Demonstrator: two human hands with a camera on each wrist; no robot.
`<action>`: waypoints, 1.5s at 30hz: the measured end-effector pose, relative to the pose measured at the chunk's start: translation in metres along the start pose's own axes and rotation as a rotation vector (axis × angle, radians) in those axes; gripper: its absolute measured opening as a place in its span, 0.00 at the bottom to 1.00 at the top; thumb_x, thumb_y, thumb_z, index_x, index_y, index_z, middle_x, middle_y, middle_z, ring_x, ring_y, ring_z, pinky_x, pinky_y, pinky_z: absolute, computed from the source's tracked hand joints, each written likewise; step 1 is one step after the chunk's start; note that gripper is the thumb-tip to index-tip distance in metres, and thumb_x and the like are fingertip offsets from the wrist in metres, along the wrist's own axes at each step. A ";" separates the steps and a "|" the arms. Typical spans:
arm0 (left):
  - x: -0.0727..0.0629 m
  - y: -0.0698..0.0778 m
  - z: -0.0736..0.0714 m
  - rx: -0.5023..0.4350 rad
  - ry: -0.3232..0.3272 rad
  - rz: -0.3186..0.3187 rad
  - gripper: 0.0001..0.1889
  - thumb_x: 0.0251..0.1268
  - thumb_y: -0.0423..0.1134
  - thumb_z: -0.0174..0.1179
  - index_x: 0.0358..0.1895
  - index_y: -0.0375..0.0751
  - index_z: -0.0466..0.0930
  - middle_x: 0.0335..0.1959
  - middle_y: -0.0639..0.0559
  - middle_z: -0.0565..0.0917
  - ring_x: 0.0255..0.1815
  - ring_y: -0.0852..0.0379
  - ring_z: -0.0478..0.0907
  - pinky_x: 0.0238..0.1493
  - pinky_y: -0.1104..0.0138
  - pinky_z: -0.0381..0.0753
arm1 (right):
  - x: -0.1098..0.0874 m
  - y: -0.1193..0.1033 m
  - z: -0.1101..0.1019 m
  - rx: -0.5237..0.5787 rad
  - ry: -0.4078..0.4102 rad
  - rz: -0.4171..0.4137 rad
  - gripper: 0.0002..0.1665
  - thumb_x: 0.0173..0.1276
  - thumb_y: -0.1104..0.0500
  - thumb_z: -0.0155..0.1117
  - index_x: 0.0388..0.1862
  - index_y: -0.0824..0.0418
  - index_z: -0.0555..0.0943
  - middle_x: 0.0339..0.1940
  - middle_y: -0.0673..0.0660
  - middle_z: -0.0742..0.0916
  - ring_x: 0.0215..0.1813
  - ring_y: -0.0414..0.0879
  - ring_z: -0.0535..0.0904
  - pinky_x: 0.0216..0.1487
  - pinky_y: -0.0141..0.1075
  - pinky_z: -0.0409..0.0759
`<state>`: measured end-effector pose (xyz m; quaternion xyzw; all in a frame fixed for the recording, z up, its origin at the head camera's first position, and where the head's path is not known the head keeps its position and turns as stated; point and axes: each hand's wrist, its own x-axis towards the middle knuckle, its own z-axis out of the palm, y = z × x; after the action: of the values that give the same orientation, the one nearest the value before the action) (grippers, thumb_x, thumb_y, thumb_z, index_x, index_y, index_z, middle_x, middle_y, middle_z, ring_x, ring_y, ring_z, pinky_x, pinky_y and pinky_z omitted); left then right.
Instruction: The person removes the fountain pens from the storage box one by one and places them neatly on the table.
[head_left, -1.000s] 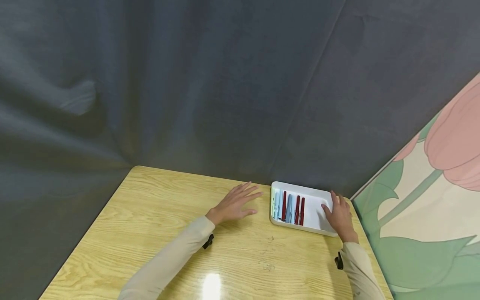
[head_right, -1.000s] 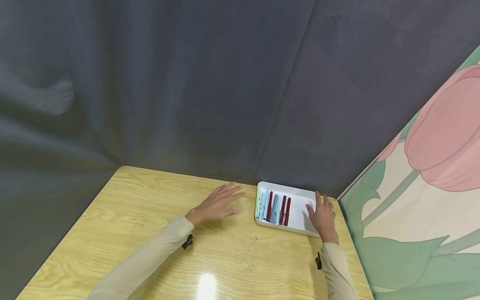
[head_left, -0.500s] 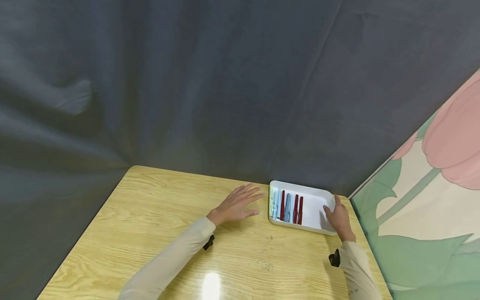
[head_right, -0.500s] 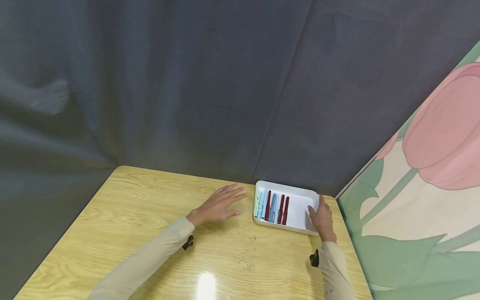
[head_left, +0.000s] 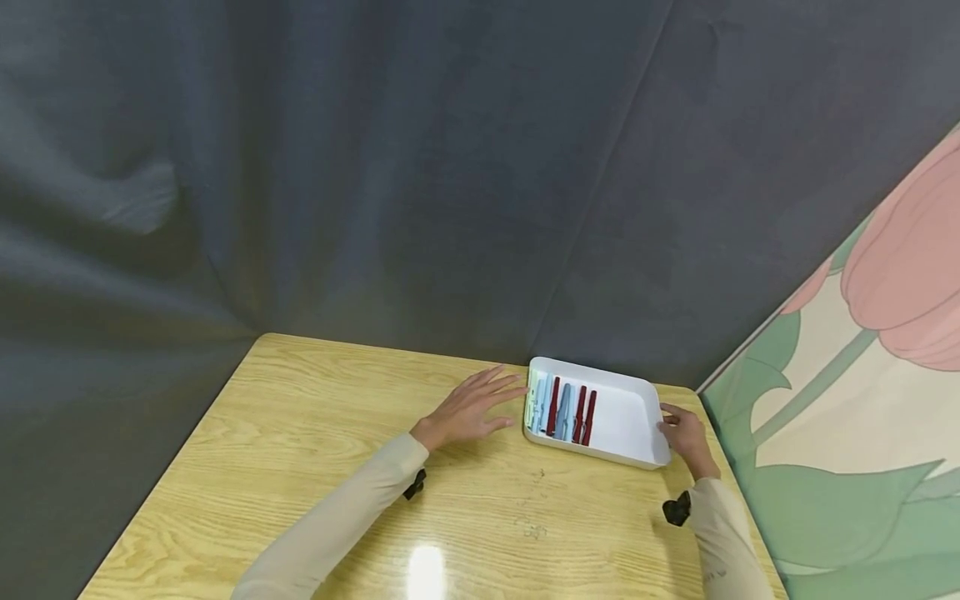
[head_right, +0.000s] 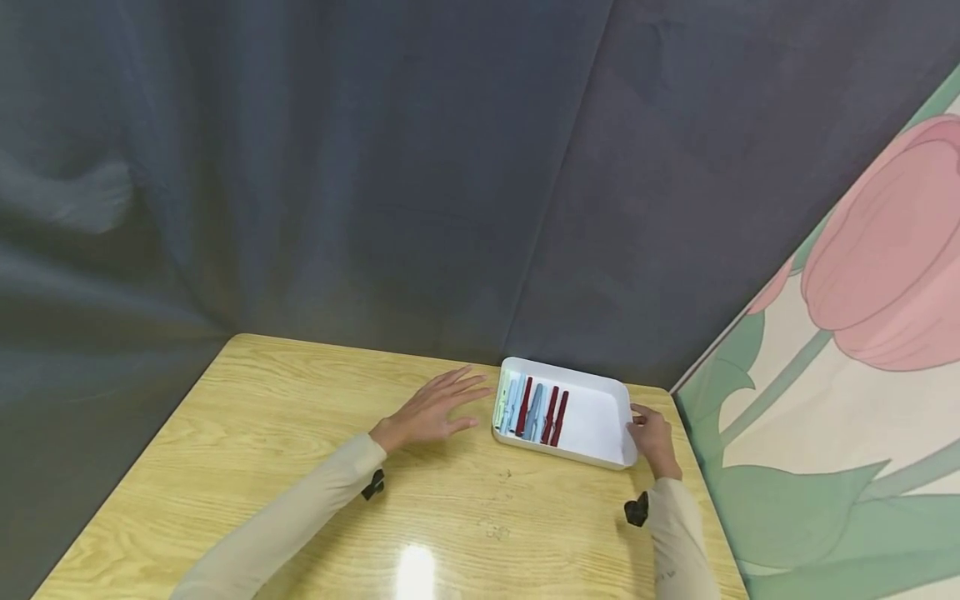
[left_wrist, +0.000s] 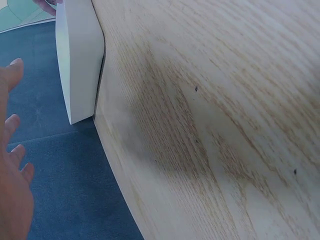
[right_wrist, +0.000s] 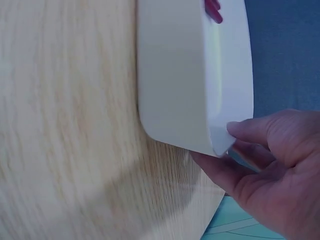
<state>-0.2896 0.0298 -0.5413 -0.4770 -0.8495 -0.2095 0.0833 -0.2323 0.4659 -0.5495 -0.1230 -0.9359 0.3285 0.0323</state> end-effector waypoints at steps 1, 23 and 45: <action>0.000 0.000 0.000 -0.006 0.000 -0.004 0.32 0.77 0.48 0.63 0.80 0.49 0.68 0.81 0.46 0.67 0.84 0.37 0.56 0.83 0.46 0.54 | 0.000 -0.001 0.000 0.024 -0.013 0.017 0.28 0.73 0.73 0.57 0.70 0.82 0.70 0.55 0.83 0.82 0.53 0.74 0.83 0.39 0.47 0.88; -0.001 0.006 0.007 -0.077 -0.099 -0.067 0.30 0.80 0.51 0.57 0.80 0.48 0.68 0.81 0.45 0.66 0.84 0.38 0.55 0.82 0.43 0.56 | -0.007 -0.025 0.019 0.184 -0.094 0.146 0.31 0.75 0.71 0.60 0.75 0.76 0.69 0.56 0.80 0.80 0.40 0.50 0.84 0.32 0.40 0.88; 0.001 0.010 0.020 -0.109 -0.149 -0.089 0.25 0.80 0.38 0.59 0.75 0.37 0.72 0.76 0.40 0.71 0.79 0.44 0.67 0.78 0.55 0.67 | -0.022 -0.046 0.032 0.183 -0.086 0.108 0.29 0.77 0.71 0.55 0.75 0.75 0.68 0.60 0.83 0.79 0.43 0.58 0.85 0.33 0.41 0.87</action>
<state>-0.2804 0.0442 -0.5561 -0.4568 -0.8611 -0.2227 -0.0156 -0.2250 0.4061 -0.5457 -0.1554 -0.8945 0.4189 -0.0144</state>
